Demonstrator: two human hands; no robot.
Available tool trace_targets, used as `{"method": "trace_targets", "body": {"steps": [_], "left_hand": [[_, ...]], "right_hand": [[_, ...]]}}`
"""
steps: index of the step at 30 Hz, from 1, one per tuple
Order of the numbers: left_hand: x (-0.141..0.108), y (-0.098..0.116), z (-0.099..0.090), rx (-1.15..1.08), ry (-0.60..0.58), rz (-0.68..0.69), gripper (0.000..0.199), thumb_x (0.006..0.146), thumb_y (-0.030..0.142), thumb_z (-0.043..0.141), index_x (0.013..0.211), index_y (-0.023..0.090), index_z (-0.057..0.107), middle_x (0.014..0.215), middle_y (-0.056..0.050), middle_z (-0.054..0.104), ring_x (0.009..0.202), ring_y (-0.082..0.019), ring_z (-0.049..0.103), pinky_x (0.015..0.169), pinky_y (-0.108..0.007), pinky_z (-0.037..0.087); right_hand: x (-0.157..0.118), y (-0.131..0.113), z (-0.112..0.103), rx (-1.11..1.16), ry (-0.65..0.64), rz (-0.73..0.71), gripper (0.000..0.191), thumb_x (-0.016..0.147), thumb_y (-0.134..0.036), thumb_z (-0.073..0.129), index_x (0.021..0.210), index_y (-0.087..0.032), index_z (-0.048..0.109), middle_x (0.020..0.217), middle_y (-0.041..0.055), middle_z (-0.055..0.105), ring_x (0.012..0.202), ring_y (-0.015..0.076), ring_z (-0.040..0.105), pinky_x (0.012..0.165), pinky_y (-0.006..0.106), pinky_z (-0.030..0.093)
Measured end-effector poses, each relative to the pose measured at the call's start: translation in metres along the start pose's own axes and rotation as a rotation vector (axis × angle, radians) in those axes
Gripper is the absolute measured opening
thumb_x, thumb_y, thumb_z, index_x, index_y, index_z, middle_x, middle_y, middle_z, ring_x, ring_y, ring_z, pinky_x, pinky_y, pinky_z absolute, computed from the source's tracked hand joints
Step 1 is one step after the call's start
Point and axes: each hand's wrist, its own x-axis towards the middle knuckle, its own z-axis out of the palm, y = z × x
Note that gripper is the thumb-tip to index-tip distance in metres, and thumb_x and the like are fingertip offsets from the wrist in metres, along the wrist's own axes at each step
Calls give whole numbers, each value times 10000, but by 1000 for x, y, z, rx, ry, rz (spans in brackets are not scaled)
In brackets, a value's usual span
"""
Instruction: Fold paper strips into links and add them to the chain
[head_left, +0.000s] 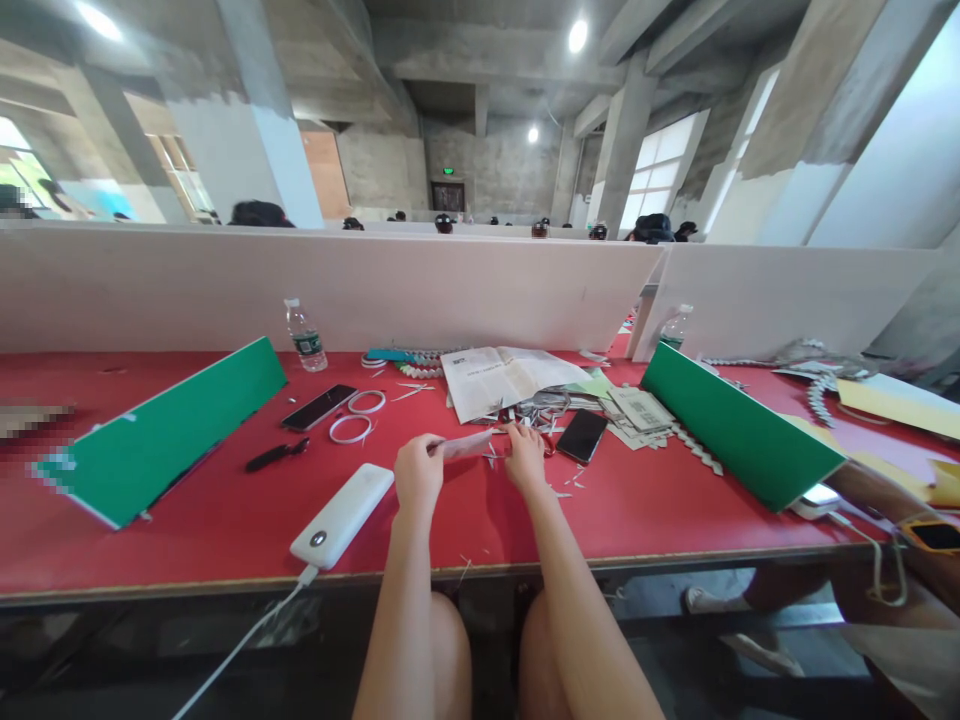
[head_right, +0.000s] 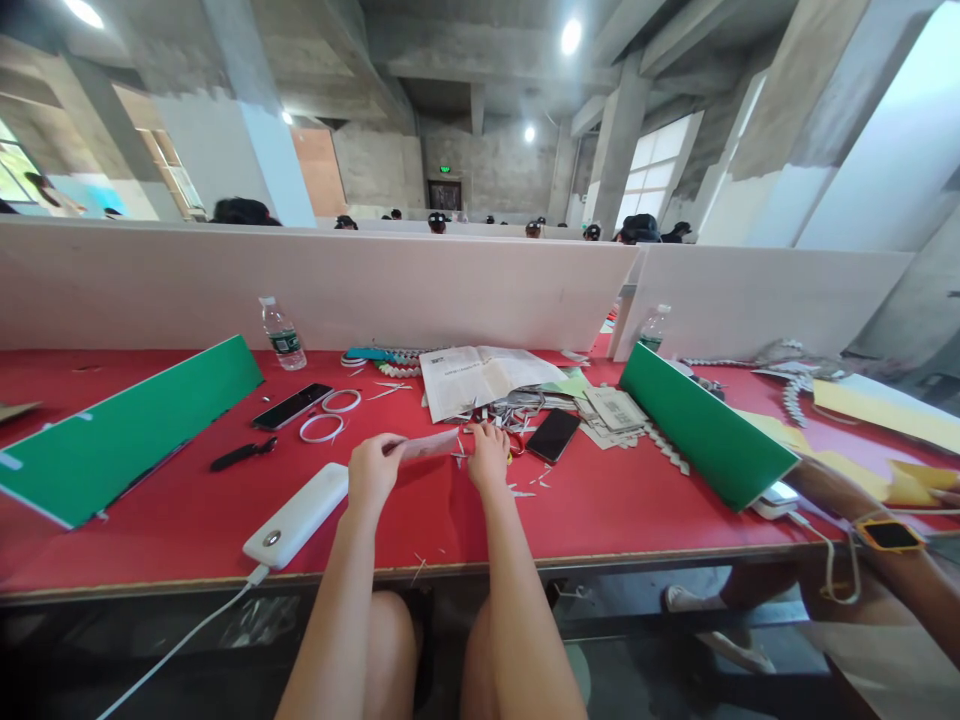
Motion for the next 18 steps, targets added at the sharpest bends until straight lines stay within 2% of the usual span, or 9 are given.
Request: {"method": "trace_targets", "body": {"steps": [2, 4, 6, 8, 10, 12, 13, 15, 18], "left_hand": [[0, 5, -5, -47, -66, 78, 113, 751, 171, 555, 779, 178, 665, 813, -49, 696, 787, -175, 627, 720, -257, 451], [-3, 10, -7, -58, -133, 182, 96, 746, 171, 562, 750, 186, 657, 790, -36, 687, 765, -168, 623, 720, -262, 456], [-11, 10, -5, -62, -205, 333, 109, 746, 145, 553, 743, 192, 651, 827, -36, 674, 797, -167, 612, 752, -270, 454], [-23, 2, 3, -74, -309, 473, 132, 735, 108, 554, 728, 198, 650, 907, -43, 657, 871, -169, 594, 810, -279, 442], [-37, -11, 16, -52, -361, 484, 120, 724, 119, 578, 698, 209, 652, 949, -48, 647, 934, -195, 575, 861, -323, 426], [-48, -26, 31, -53, -405, 463, 99, 724, 140, 587, 700, 213, 649, 999, -53, 631, 985, -214, 556, 891, -360, 415], [-52, -33, 38, -77, -403, 448, 93, 724, 159, 596, 771, 218, 649, 1058, -56, 612, 1033, -221, 535, 913, -373, 407], [-57, -41, 49, -121, -337, 440, 250, 708, 176, 622, 953, 226, 610, 1176, -61, 555, 1134, -233, 470, 973, -408, 362], [-60, -43, 57, -189, -272, 444, 404, 703, 166, 623, 1089, 226, 524, 1193, -64, 537, 1136, -225, 465, 972, -413, 363]], "right_hand": [[-1, -6, -16, 24, 23, -131, 647, 666, -63, 541, 1278, -240, 429, 1245, 82, 485, 1174, 261, 376, 972, 403, 260], [-7, -8, -32, 57, 23, -276, 644, 706, -125, 570, 1312, -240, 386, 1299, 79, 447, 1220, 259, 337, 980, 394, 264], [-19, -2, -44, 92, 6, -381, 446, 767, -157, 543, 1202, -244, 503, 1216, 68, 523, 1139, 230, 426, 943, 364, 308], [-34, 12, -50, 71, -32, -392, 220, 808, -149, 499, 965, -235, 628, 1000, 53, 626, 985, 209, 519, 894, 354, 335], [-50, 29, -50, 18, -97, -341, 206, 809, -112, 478, 830, -219, 652, 868, 44, 653, 855, 194, 559, 848, 351, 352], [-64, 43, -47, 11, -179, -300, 247, 795, -77, 465, 844, -217, 662, 879, 46, 661, 845, 192, 568, 807, 333, 376], [-70, 48, -46, 22, -196, -290, 260, 795, -77, 462, 873, -220, 664, 906, 50, 659, 864, 194, 566, 801, 327, 383], [-77, 53, -45, 52, -202, -286, 266, 799, -88, 460, 903, -222, 664, 937, 54, 652, 887, 196, 560, 799, 324, 390], [-82, 50, -46, 102, -203, -312, 243, 788, -90, 471, 876, -215, 661, 938, 51, 646, 883, 190, 556, 806, 322, 394]]}}
